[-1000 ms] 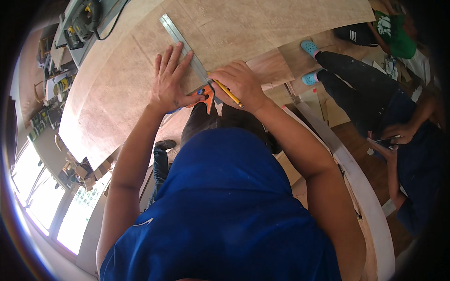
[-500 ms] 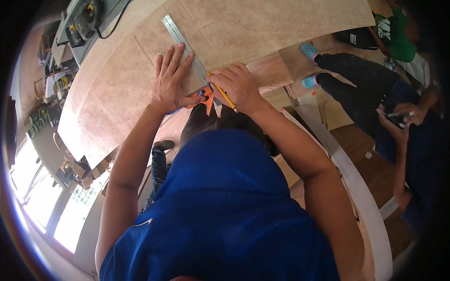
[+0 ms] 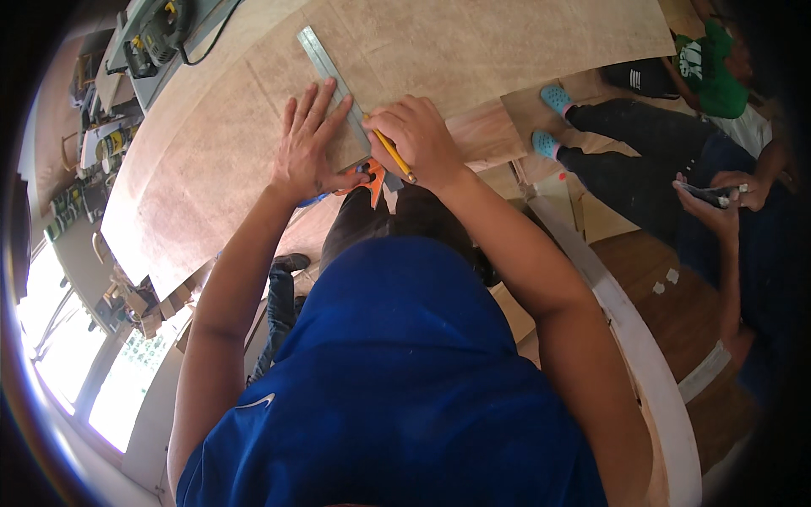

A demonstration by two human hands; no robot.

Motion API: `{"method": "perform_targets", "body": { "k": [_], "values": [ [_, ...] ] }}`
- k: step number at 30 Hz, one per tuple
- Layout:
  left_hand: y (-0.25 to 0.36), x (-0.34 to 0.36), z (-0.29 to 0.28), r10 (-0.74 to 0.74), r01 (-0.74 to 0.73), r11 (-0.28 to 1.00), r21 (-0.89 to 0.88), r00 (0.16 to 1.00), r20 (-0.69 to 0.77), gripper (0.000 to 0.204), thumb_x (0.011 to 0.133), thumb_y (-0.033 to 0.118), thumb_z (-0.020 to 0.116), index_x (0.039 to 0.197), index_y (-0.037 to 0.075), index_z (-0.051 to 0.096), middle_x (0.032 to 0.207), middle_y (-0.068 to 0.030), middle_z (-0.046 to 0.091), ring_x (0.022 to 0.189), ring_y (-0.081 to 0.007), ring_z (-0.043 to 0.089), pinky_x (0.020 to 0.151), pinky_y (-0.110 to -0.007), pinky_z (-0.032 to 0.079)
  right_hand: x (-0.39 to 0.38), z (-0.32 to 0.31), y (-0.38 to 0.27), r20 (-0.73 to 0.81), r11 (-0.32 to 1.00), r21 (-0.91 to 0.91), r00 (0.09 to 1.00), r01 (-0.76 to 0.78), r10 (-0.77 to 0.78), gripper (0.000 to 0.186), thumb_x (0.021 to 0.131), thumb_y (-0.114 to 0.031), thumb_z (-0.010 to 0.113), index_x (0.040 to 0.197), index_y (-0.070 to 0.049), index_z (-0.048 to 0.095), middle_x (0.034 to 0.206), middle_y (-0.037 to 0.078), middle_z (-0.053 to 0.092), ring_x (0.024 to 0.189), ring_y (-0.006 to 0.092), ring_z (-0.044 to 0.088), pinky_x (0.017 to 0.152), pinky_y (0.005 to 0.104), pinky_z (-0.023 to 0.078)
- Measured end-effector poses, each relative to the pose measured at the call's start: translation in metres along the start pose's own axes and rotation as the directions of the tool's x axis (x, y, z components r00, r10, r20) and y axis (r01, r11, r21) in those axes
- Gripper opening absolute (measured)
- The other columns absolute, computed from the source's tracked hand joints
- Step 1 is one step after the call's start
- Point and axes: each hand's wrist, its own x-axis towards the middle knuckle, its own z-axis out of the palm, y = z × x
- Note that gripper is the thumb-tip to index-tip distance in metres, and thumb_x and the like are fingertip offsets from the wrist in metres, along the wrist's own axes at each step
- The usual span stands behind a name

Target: The person marks a straight line on a large sheet of plywood using a metal ruler and a pencil. They then use a handheld jigsaw to cut along the marked line, separating a section of the wood. The person adjusts the wood and the tool as needed to complete the cut.

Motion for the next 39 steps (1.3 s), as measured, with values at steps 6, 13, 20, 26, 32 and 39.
{"method": "perform_targets", "body": {
  "k": [6,13,20,26,32,39],
  "values": [
    [0.001,-0.002,0.001,0.003,-0.003,1.000,-0.001,1.000,-0.028,0.123,0.051,0.059,0.092,0.158,0.017,0.047,0.170,-0.0148,0.032,0.156,-0.0410,0.029,0.125,-0.063,0.021,-0.044,-0.035,-0.018,0.291,0.983,0.121,0.952,-0.137,0.097,0.010,0.080,-0.004,0.075,0.090,-0.006,0.072,0.089,0.010,0.071,0.079,0.0321,0.065,0.071,0.0415,0.052],
    [0.005,-0.002,0.000,-0.006,0.006,1.000,-0.005,1.000,-0.021,0.125,0.053,0.062,0.092,0.160,0.017,0.044,0.171,-0.0142,0.029,0.156,-0.0406,0.028,0.126,-0.063,0.019,-0.087,-0.085,-0.031,0.377,0.713,0.004,0.661,-0.701,0.648,0.024,0.097,-0.024,0.064,0.090,-0.002,0.069,0.083,0.017,0.068,0.079,0.0387,0.065,0.072,0.0430,0.052],
    [0.018,-0.001,-0.015,-0.046,0.041,0.994,0.099,0.998,0.047,0.123,0.057,0.065,0.090,0.159,0.013,0.044,0.172,-0.0158,0.026,0.158,-0.0391,0.024,0.125,-0.067,0.017,-0.107,-0.066,-0.011,0.429,0.594,0.073,0.563,-0.801,0.706,0.037,0.107,-0.036,0.055,0.099,-0.004,0.070,0.079,0.016,0.068,0.075,0.0302,0.067,0.073,0.0412,0.051],
    [0.022,0.000,-0.017,-0.054,0.035,0.983,0.179,0.993,0.103,0.124,0.065,0.070,0.084,0.163,0.013,0.035,0.172,-0.0168,0.022,0.158,-0.0370,0.022,0.126,-0.066,0.017,-0.093,0.008,-0.002,0.594,0.449,0.249,0.502,-0.858,0.629,0.051,0.110,-0.047,0.049,0.094,-0.002,0.066,0.073,0.004,0.064,0.070,0.0155,0.060,0.068,0.0361,0.049],
    [0.022,-0.008,-0.016,-0.072,0.058,0.982,0.180,0.995,0.073,0.123,0.067,0.074,0.080,0.163,0.012,0.034,0.172,-0.0190,0.022,0.157,-0.0392,0.025,0.124,-0.067,0.020,-0.070,0.024,-0.008,0.629,0.421,0.301,0.510,-0.856,0.587,0.043,0.111,-0.044,0.053,0.110,-0.005,0.070,0.085,-0.002,0.062,0.075,0.0089,0.056,0.069,0.0275,0.048],
    [0.058,-0.041,-0.029,-0.053,0.054,0.991,-0.123,0.999,0.013,0.111,0.075,0.057,0.085,0.164,0.015,0.032,0.171,-0.0216,0.023,0.152,-0.0429,0.034,0.121,-0.058,0.032,-0.047,-0.012,-0.026,0.724,0.196,0.330,0.381,-0.923,0.575,0.037,0.108,-0.044,0.059,0.111,-0.009,0.072,0.088,-0.004,0.065,0.072,0.0056,0.052,0.063,0.0256,0.042]
  ]
}}
